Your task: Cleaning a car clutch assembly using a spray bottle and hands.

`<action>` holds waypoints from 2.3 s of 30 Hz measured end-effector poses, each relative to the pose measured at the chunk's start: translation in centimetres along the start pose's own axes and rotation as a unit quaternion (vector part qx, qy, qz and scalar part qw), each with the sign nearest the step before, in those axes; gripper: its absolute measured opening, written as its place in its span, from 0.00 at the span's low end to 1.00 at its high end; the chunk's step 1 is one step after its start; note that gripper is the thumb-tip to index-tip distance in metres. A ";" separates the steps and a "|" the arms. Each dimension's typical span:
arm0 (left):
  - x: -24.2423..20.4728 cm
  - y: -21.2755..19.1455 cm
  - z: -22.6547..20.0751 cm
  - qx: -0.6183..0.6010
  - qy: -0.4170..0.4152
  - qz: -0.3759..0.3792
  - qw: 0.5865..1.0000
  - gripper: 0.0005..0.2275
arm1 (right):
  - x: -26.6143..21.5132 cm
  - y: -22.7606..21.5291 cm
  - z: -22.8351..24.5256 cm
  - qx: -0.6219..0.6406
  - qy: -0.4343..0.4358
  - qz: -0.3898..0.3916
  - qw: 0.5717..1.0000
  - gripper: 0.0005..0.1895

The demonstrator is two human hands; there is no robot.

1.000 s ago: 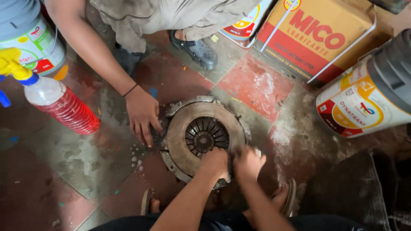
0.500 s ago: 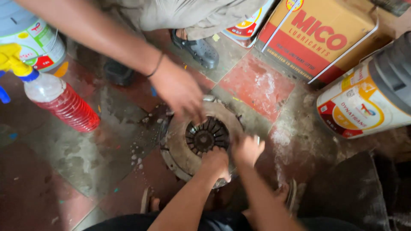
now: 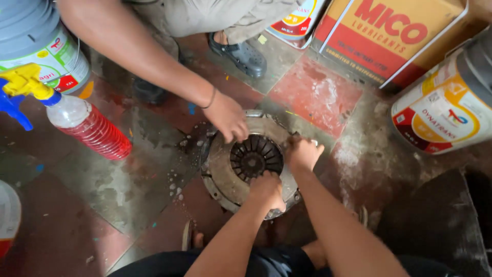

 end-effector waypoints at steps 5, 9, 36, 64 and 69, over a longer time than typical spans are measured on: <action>6.7 6.5 3.5 -0.009 -0.001 -0.029 1.000 0.36 | -6.3 -3.1 -0.6 0.046 0.011 -0.040 0.998 0.07; 0.8 0.0 0.1 -0.007 -0.014 0.035 0.999 0.43 | -4.6 -1.5 -0.3 0.009 -0.009 -0.075 0.997 0.08; -3.2 -2.9 -0.7 0.022 0.010 0.041 0.999 0.48 | -3.1 -3.1 -0.6 0.005 0.020 -0.016 1.000 0.04; 4.6 5.0 3.5 0.099 -0.024 -0.072 0.992 0.38 | -7.8 -3.4 -0.4 0.041 0.006 -0.044 0.998 0.06; -4.0 -3.0 -0.3 0.097 -0.020 0.059 0.993 0.47 | -3.2 -2.6 1.0 0.068 0.047 -0.005 0.997 0.08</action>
Point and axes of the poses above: each hand's wrist, its own x-axis towards the middle knuckle, its own y-axis out of the palm, z = x × y, the point moved 5 cm from there along x, towards the middle knuckle, and after that the axes turned 8 degrees about y, right-handed, at the moved point
